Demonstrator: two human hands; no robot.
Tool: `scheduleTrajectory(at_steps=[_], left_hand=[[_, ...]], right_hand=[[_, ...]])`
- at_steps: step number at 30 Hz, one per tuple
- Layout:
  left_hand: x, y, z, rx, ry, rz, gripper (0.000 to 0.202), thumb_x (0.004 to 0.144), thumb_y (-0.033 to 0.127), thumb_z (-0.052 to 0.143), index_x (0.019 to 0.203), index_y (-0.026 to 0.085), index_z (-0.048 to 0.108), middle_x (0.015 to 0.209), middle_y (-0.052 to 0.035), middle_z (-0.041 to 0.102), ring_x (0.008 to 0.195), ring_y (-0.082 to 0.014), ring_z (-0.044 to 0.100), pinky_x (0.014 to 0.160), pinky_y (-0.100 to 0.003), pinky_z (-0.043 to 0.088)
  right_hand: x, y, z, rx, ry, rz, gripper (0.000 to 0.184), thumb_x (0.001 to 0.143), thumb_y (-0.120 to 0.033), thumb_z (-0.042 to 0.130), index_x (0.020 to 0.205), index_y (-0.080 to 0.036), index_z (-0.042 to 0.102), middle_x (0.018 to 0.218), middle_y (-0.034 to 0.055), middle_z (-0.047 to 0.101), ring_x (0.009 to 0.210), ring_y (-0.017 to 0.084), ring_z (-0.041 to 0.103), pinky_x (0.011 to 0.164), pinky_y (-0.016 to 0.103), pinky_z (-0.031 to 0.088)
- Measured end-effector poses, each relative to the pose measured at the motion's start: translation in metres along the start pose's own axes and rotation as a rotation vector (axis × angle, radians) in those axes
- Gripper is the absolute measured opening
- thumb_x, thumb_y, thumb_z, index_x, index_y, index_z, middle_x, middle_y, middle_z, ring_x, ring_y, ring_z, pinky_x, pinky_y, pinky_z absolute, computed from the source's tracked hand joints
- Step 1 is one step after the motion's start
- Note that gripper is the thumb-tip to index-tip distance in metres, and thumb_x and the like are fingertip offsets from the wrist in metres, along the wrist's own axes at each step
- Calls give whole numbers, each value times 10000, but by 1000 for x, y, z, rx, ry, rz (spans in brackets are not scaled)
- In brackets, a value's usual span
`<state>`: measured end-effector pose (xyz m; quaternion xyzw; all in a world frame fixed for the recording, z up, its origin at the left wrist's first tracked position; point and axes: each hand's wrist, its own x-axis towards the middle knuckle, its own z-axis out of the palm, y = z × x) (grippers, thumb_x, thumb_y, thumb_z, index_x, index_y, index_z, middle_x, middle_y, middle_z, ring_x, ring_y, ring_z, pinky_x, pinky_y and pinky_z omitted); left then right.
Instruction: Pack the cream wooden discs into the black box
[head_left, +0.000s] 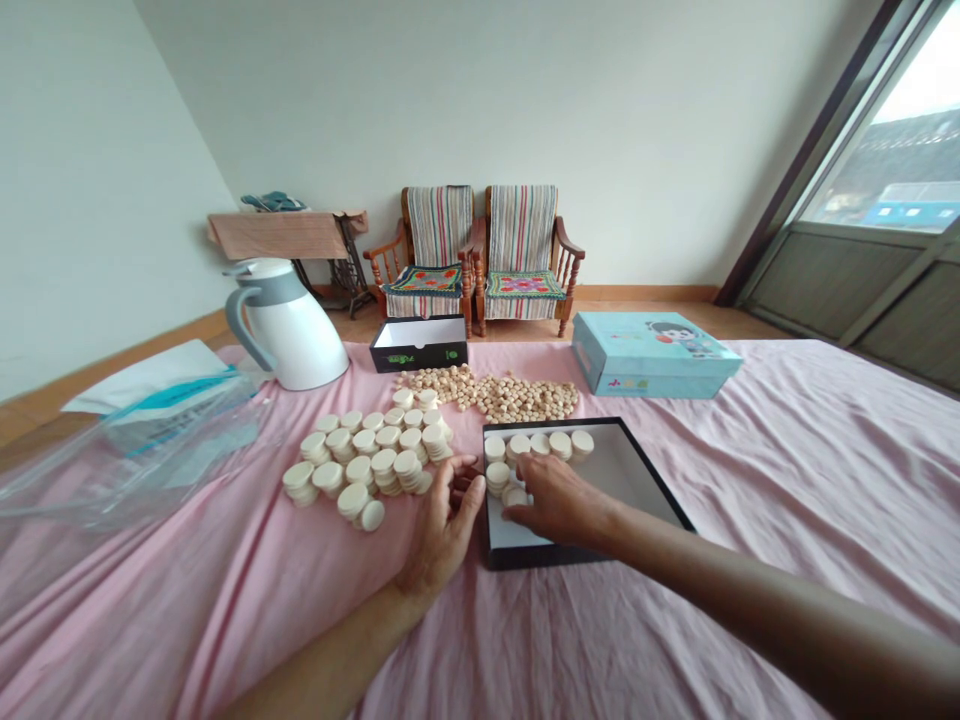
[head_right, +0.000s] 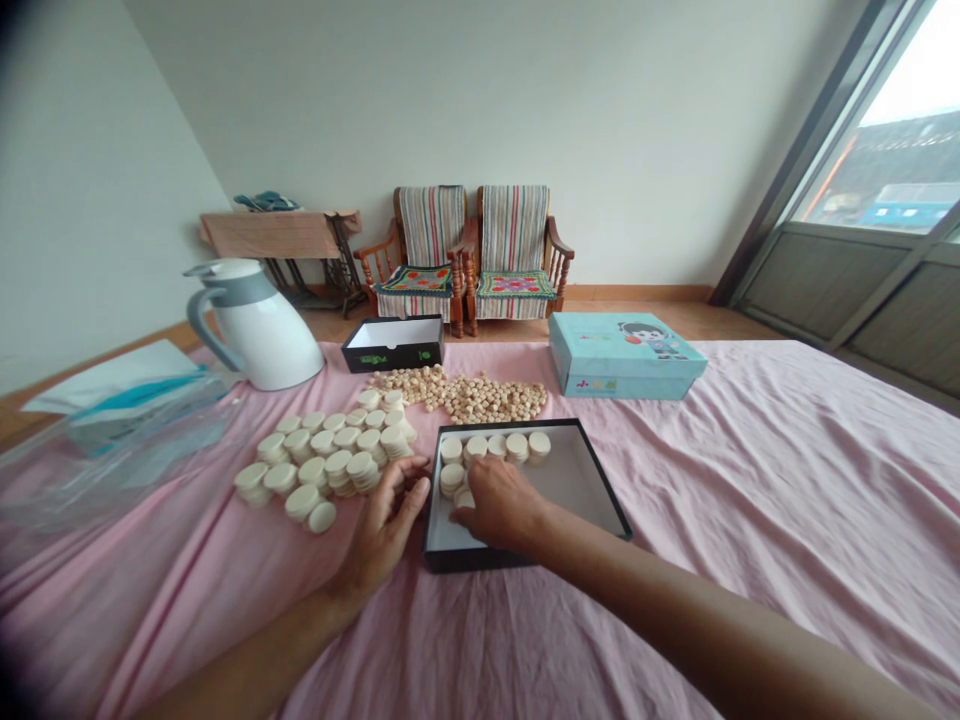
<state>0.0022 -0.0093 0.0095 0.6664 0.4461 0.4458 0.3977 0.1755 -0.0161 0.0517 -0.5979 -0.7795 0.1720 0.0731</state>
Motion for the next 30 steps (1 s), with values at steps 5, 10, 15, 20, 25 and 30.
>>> scheduleTrajectory(at_steps=[5,10,15,20,25,30], left_hand=[[0,-1,-1,9,5,10,317,888,427,490,1088,183,515,1080,-85,638,976,-194,627,799,-303,519],[0,-3,-1,-22,-5,12,304,893,417,487,1083,181,517,1094,-89,631,976,-193,622,808,-311,514],[1,-2,-1,-33,6,14,307,898,422,479,1085,181,514,1098,-90,629,981,-191,620,818,-312,508],[1,5,-2,-45,11,-5,320,895,437,483,1075,177,527,1082,-86,636,953,-189,627,790,-294,511],[1,3,-2,-83,6,-26,338,891,441,494,1101,177,517,1019,-74,644,867,-177,636,747,-287,512],[1,-5,-3,-101,5,-25,331,894,435,494,1111,187,518,983,-66,644,841,-171,632,740,-283,502]], right_hand=[[4,-11,-3,-60,3,36,417,766,-401,578,1009,-65,616,970,191,670,934,286,627,764,339,440],[6,-13,0,-72,14,42,353,717,-240,577,1023,-67,616,995,185,672,959,270,619,768,314,432],[3,-4,-4,-95,3,42,270,725,-220,540,951,-105,631,952,159,660,913,246,613,736,300,419],[4,-1,-19,-142,79,-28,158,722,-166,519,854,-136,600,926,127,606,785,196,611,653,272,405],[9,-16,-25,-261,110,-76,157,732,-121,500,872,-144,567,972,117,570,689,180,622,522,264,353],[16,-20,-20,-276,111,-90,172,729,-126,534,900,-140,553,985,111,561,705,203,640,526,275,371]])
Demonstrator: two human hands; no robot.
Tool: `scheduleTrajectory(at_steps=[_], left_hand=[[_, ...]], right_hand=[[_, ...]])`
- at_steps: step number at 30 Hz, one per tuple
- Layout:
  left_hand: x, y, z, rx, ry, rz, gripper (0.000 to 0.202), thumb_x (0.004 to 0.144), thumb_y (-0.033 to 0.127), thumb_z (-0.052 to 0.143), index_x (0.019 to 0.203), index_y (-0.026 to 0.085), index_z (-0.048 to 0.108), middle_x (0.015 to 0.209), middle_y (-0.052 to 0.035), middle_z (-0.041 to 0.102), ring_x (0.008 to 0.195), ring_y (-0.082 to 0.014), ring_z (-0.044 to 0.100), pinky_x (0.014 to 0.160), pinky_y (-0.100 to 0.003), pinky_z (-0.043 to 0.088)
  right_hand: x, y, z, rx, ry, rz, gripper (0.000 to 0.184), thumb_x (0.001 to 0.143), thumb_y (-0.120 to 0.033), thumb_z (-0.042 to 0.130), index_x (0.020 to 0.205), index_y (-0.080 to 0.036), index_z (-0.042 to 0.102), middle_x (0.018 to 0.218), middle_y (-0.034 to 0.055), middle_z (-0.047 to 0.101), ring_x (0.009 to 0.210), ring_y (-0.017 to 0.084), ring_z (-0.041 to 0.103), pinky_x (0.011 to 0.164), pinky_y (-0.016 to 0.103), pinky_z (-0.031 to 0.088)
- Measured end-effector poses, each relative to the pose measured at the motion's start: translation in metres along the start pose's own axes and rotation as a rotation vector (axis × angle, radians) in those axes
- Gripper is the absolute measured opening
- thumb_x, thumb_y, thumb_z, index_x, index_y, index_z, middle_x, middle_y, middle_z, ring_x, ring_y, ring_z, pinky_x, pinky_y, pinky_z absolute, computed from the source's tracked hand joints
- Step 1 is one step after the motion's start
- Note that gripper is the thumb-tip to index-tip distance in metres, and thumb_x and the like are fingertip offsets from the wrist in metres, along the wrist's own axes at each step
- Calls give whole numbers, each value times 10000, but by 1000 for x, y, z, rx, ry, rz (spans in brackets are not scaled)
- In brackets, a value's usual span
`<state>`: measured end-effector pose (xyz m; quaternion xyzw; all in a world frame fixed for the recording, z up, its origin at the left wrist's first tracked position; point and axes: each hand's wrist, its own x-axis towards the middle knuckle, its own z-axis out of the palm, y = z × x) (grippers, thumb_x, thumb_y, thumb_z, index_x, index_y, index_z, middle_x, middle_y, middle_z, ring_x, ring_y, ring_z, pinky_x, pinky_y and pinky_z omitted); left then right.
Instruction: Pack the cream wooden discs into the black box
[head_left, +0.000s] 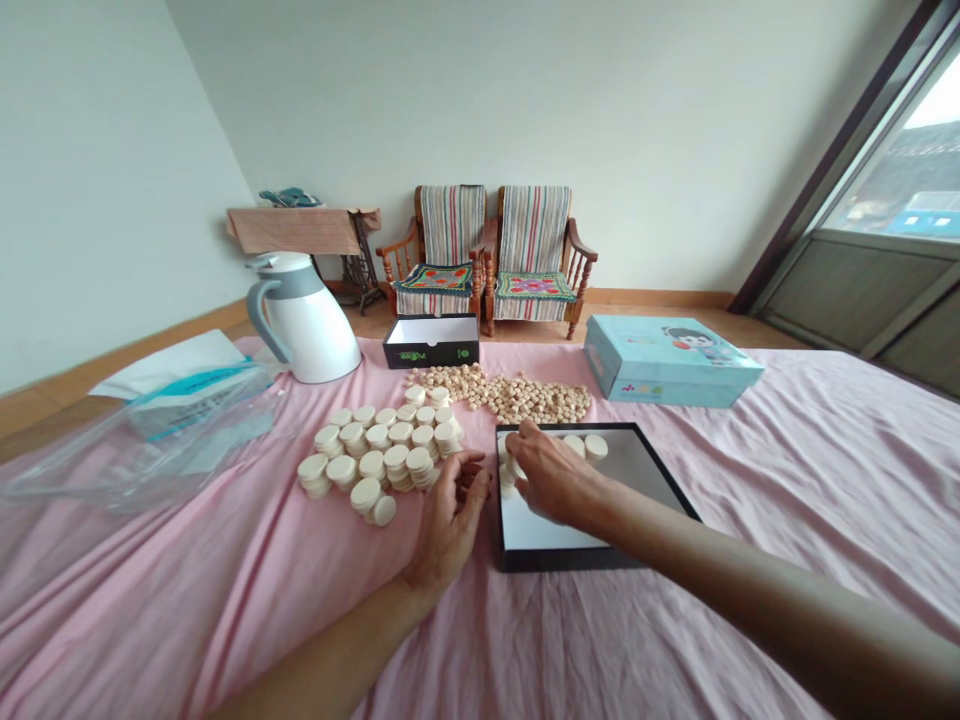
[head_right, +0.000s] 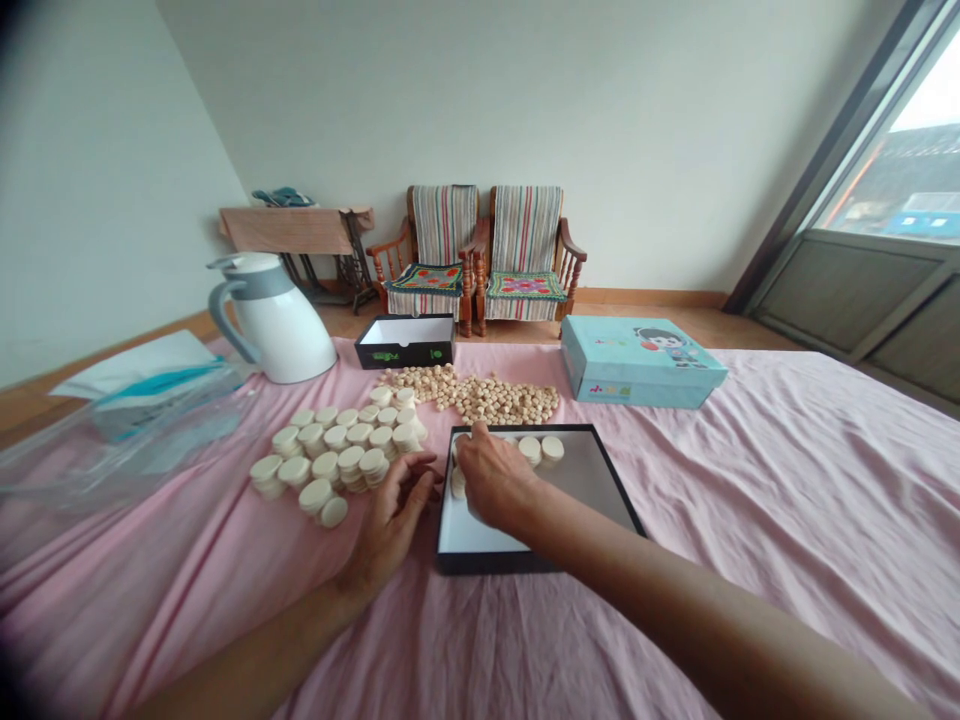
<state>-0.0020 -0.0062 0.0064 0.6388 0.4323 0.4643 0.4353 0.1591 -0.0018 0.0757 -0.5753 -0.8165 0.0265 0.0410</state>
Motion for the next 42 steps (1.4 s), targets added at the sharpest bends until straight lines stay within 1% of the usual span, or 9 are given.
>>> scheduleTrajectory(at_steps=[8,15,19,22,24,28,35,40,42], left_hand=[[1,-1,0,4,-8,5,331,897,440,489,1108,187,521,929,-57,635,841,-175,623,743,-283,495],[2,-1,-1,26,-14,14,312,899,432,491,1091,190,532,918,-47,647,823,-171,631,726,-279,496],[2,0,-1,61,-21,16,313,900,433,486,1072,185,568,1016,-69,655,879,-185,632,758,-296,501],[1,0,0,121,-25,38,343,893,431,498,1121,186,571,1133,-84,630,994,-208,607,838,-326,490],[0,0,1,165,-21,62,380,881,427,515,1166,180,559,1189,-94,607,1070,-227,577,892,-349,471],[-1,-1,1,210,-34,98,431,859,413,549,1214,169,538,1228,-105,590,1143,-245,542,973,-381,428],[1,-1,1,188,-68,66,451,863,413,538,1236,161,511,1244,-118,581,1115,-244,565,947,-383,457],[0,-1,1,156,-83,55,456,862,402,545,1250,166,500,1235,-118,585,1094,-242,575,935,-387,468],[0,-2,1,147,-88,54,470,851,391,562,1258,166,495,1236,-120,582,1110,-248,565,936,-389,467]], right_hand=[[-2,1,0,11,-21,-28,182,734,-106,548,913,-142,546,985,100,572,768,209,643,576,280,397],[-4,2,-3,57,25,-43,235,722,-100,540,952,-141,563,995,100,581,790,203,629,589,272,377],[-11,10,-6,146,30,51,197,792,-100,464,936,-144,590,937,107,622,813,186,616,649,263,375],[-18,17,-1,207,-50,141,232,816,-103,421,930,-145,618,846,102,659,798,181,615,684,269,368],[-23,18,6,247,-95,159,266,797,-109,440,989,-138,621,866,112,672,827,192,614,707,279,369],[-25,15,20,364,-118,146,332,736,-90,474,1038,-133,606,956,118,671,900,197,601,765,284,383],[-18,15,26,420,-84,105,398,643,-21,469,1008,-119,594,985,123,674,948,206,598,801,281,397],[-21,21,16,389,-66,104,352,714,-51,449,990,-128,654,925,111,696,877,195,625,777,282,412],[-23,22,12,353,-95,55,331,744,-70,442,947,-149,692,904,105,702,875,199,627,778,289,413]])
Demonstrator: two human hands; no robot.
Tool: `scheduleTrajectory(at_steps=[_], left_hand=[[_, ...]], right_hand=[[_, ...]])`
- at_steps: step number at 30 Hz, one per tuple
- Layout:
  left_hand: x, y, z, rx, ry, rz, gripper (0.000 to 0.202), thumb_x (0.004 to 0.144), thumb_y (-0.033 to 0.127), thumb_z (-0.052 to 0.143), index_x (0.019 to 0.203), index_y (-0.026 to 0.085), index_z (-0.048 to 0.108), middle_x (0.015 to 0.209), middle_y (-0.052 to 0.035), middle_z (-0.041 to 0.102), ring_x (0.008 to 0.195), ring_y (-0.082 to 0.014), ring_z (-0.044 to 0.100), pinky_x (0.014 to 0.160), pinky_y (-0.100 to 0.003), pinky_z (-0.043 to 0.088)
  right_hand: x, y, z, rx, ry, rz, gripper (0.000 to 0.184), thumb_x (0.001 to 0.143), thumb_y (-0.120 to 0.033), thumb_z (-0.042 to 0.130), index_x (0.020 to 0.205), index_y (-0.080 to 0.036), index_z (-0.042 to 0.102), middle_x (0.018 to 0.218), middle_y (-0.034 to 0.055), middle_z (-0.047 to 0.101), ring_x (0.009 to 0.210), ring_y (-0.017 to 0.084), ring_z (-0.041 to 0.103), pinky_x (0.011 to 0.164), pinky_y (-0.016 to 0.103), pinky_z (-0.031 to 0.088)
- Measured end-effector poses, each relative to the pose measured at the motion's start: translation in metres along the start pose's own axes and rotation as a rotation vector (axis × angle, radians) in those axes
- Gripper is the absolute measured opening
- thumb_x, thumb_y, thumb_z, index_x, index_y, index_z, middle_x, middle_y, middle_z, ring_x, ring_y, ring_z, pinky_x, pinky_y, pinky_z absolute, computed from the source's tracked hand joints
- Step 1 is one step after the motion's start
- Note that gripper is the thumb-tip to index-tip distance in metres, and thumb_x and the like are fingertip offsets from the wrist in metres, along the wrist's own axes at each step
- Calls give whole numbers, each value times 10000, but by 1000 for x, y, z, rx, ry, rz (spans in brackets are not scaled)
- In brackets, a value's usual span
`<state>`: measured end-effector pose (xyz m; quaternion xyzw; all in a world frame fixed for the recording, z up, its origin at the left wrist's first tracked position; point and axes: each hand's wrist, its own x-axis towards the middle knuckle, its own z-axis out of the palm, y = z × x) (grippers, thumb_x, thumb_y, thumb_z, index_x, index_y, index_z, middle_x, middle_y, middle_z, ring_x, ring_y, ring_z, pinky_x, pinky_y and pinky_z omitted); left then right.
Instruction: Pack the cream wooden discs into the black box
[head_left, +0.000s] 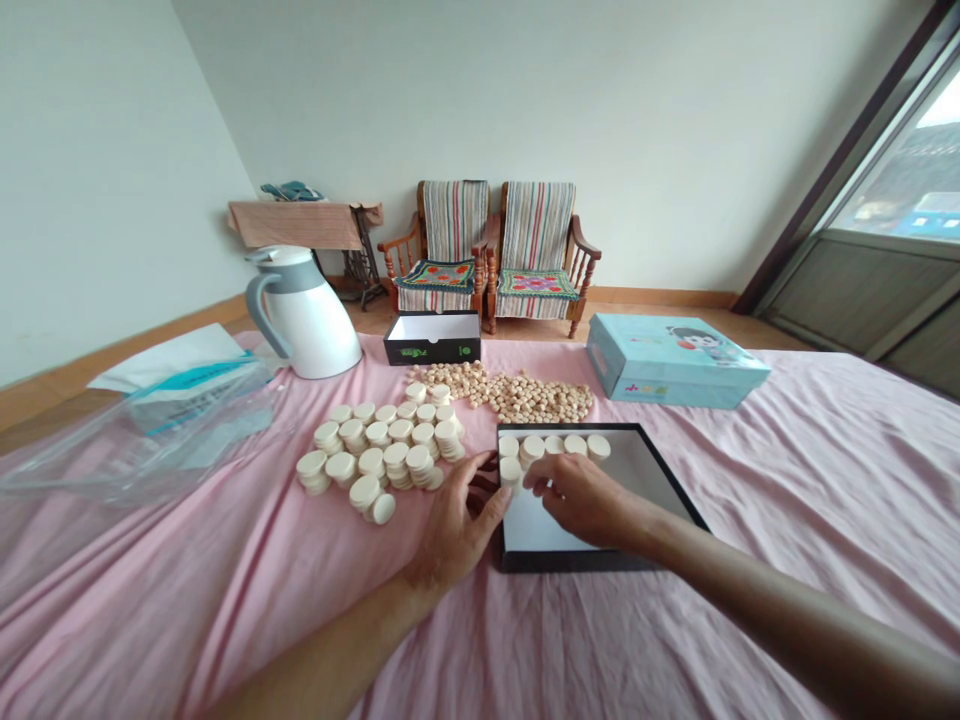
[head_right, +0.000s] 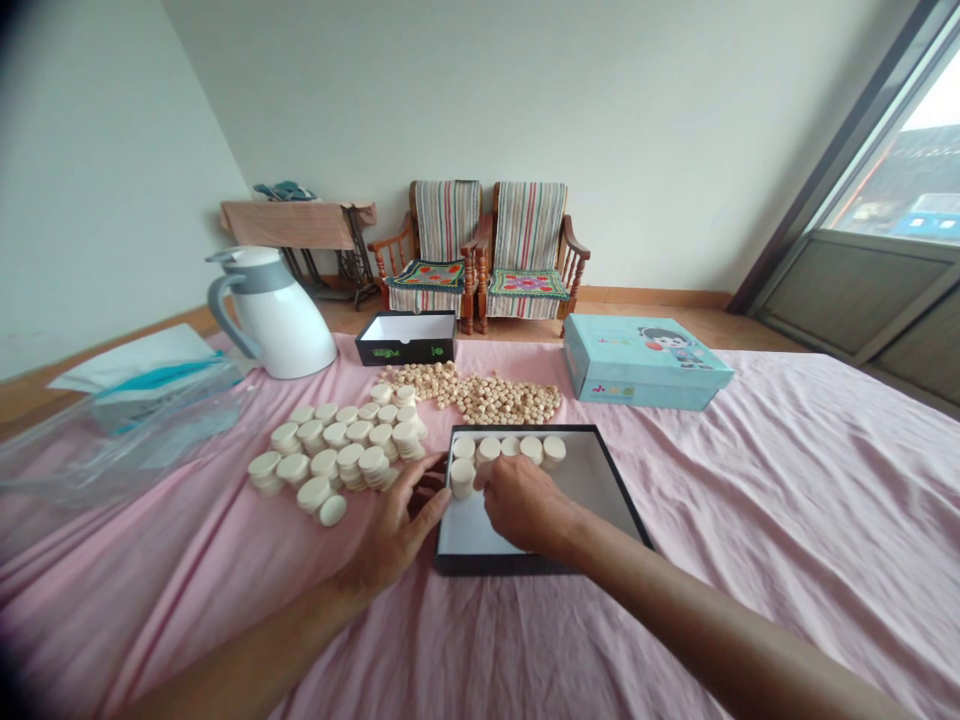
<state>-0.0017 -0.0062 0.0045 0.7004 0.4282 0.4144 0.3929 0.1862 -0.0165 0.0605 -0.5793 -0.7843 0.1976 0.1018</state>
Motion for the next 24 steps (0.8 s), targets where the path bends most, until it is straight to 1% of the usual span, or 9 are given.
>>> scheduleTrajectory(at_steps=[3,6,9,11,13,15,18,21,24], left_hand=[[0,-1,0,1,1,2,493,834,374,586,1267,161,488,1240,-128,576,1136,-262,547,934,-397,467],[0,-2,1,1,15,-1,500,820,368,599,1263,161,494,1224,-133,585,1128,-267,554,922,-399,475],[0,-1,1,20,23,-1,502,810,366,606,1255,159,501,1204,-135,596,1107,-266,567,910,-398,482],[0,0,1,25,28,-1,494,810,362,604,1249,160,506,1199,-133,600,1101,-266,571,907,-399,484],[0,0,1,17,27,0,490,811,361,603,1249,163,507,1193,-129,604,1095,-264,576,903,-395,486],[0,0,1,16,20,5,492,815,366,600,1252,161,503,1190,-130,605,1090,-263,578,900,-392,487],[1,-1,1,24,10,13,494,825,377,591,1255,153,494,1197,-136,598,1089,-258,575,900,-387,485],[1,-2,1,24,10,6,496,829,381,589,1259,156,487,1200,-133,596,1079,-251,579,886,-373,492],[0,-2,0,10,11,-7,500,821,386,597,1254,158,493,1185,-129,605,1056,-248,592,858,-359,504]], right_hand=[[-3,-3,-2,-40,-119,-120,359,744,-53,442,953,-168,710,910,100,703,882,196,628,768,282,419],[-2,-5,-1,-62,-184,-145,379,730,-23,436,976,-142,699,937,117,688,865,194,625,755,282,425],[0,-5,0,-58,-176,-135,369,715,-8,439,953,-122,697,1016,134,657,910,196,609,784,286,423],[0,-4,1,-44,-162,-167,383,701,-4,447,958,-139,697,1064,125,641,952,195,595,813,286,417],[-1,-2,1,-31,-135,-171,394,695,-10,453,971,-153,695,1065,115,644,980,194,585,837,285,409],[-1,0,1,-39,-104,-105,382,697,-20,454,969,-147,689,1021,114,657,981,196,583,842,287,405],[0,-1,2,-96,-92,5,343,710,-35,452,957,-123,671,982,132,663,927,203,597,798,296,411],[2,-5,3,-138,-122,-30,303,729,-49,443,946,-93,650,960,161,660,880,211,606,752,299,410],[3,-3,4,-126,-120,-62,295,728,-55,446,941,-94,646,964,160,663,904,211,605,758,291,404]])
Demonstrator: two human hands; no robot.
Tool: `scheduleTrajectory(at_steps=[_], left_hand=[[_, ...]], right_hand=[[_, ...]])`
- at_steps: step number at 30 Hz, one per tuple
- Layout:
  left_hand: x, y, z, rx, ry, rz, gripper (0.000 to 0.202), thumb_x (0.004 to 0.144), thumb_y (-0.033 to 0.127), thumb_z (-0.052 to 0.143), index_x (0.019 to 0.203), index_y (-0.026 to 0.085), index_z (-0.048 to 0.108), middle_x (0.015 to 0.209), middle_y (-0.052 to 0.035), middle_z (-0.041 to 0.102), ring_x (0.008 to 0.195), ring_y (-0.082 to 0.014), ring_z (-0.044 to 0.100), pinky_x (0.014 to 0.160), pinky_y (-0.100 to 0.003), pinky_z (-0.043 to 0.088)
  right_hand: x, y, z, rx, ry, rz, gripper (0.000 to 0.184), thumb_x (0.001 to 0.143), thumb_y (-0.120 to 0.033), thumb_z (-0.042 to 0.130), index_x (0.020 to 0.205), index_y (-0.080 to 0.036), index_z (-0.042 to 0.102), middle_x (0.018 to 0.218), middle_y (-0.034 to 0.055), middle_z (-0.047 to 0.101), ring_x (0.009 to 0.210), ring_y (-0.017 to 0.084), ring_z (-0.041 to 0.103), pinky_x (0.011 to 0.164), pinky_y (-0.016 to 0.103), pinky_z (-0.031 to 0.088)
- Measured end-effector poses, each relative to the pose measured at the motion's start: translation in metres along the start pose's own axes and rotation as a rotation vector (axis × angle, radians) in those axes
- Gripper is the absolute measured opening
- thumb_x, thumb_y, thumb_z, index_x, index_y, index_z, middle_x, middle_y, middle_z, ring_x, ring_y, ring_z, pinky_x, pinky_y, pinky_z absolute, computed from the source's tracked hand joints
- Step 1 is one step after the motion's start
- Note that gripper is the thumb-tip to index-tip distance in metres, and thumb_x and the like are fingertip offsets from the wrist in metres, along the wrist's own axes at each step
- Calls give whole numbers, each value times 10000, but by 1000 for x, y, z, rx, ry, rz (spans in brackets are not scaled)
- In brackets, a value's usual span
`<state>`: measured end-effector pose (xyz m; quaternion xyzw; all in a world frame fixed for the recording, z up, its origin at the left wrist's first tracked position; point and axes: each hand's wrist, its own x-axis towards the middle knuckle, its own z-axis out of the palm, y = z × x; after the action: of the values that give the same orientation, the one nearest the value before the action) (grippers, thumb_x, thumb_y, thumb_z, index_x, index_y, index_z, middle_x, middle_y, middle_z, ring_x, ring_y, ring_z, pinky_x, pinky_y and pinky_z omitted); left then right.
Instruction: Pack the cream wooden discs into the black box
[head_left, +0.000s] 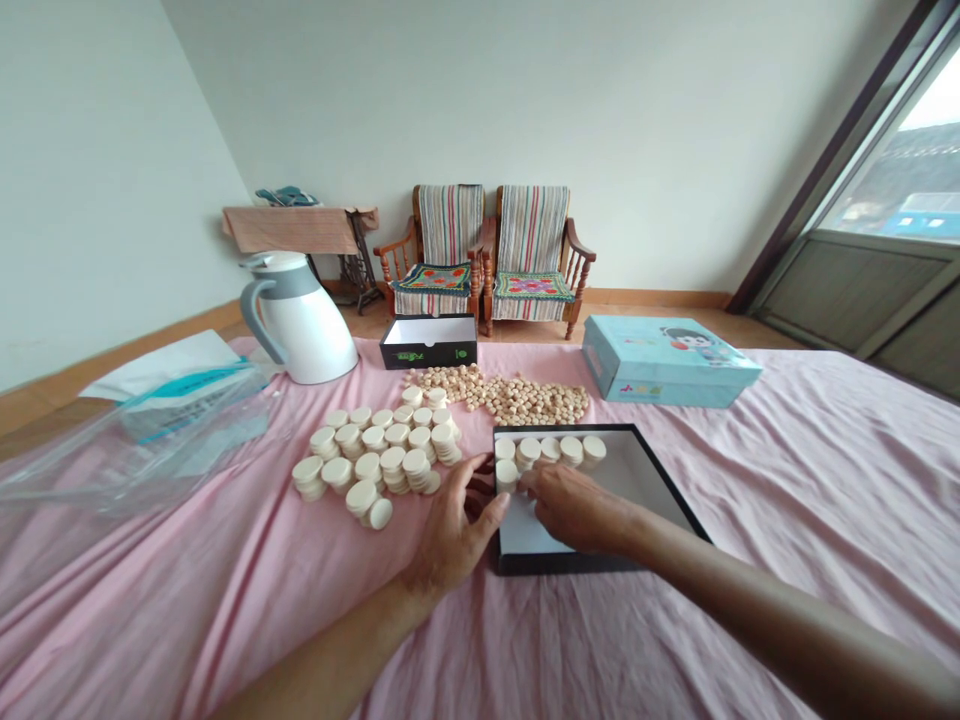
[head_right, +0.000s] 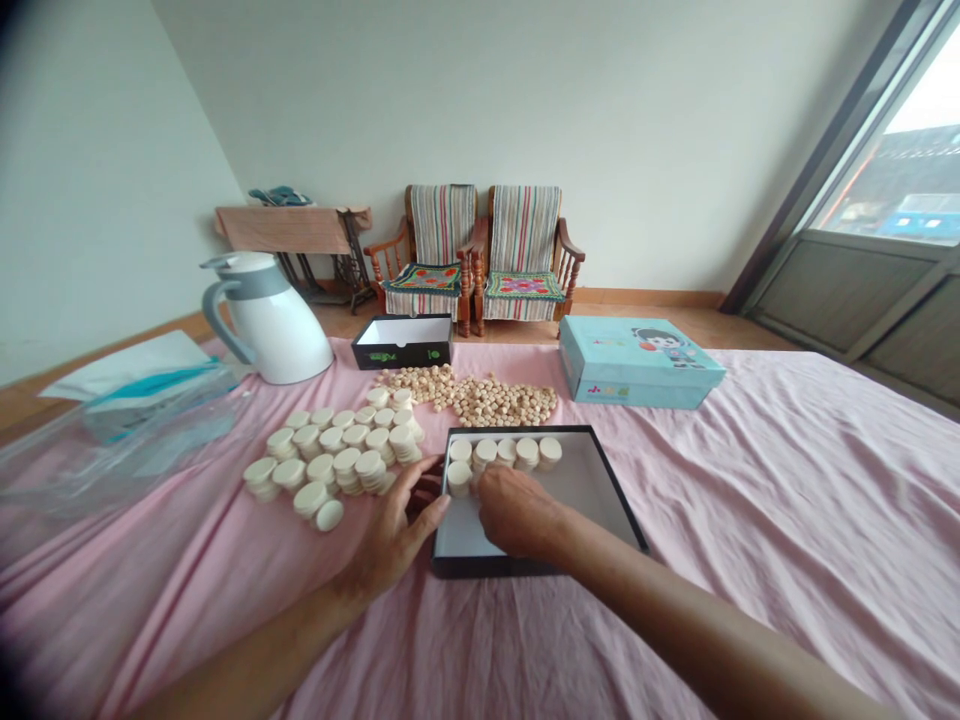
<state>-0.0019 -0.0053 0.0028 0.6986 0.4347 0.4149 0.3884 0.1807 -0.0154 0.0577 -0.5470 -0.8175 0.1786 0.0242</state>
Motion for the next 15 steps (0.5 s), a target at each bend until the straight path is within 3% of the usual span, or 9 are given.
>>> scheduleTrajectory(at_steps=[5,10,15], left_hand=[[0,3,0,-45,-7,-13,509,824,394,593,1261,154,489,1190,-132,603,1067,-253,586,861,-369,501],[-1,7,0,-74,22,-21,450,845,406,564,1223,167,516,1189,-117,601,1047,-239,589,845,-346,500],[-2,12,-1,-88,155,-5,342,880,413,515,1127,178,536,1085,-96,630,952,-206,611,781,-308,509]], right_hand=[[-9,19,-11,28,116,84,303,726,-78,452,923,-160,666,937,93,690,895,189,614,779,266,388],[-21,47,-30,31,324,180,286,726,-93,433,873,-173,664,855,59,695,784,167,612,710,246,396],[-22,67,-30,123,449,172,243,717,-123,437,848,-182,633,820,32,676,729,158,592,681,252,403]])
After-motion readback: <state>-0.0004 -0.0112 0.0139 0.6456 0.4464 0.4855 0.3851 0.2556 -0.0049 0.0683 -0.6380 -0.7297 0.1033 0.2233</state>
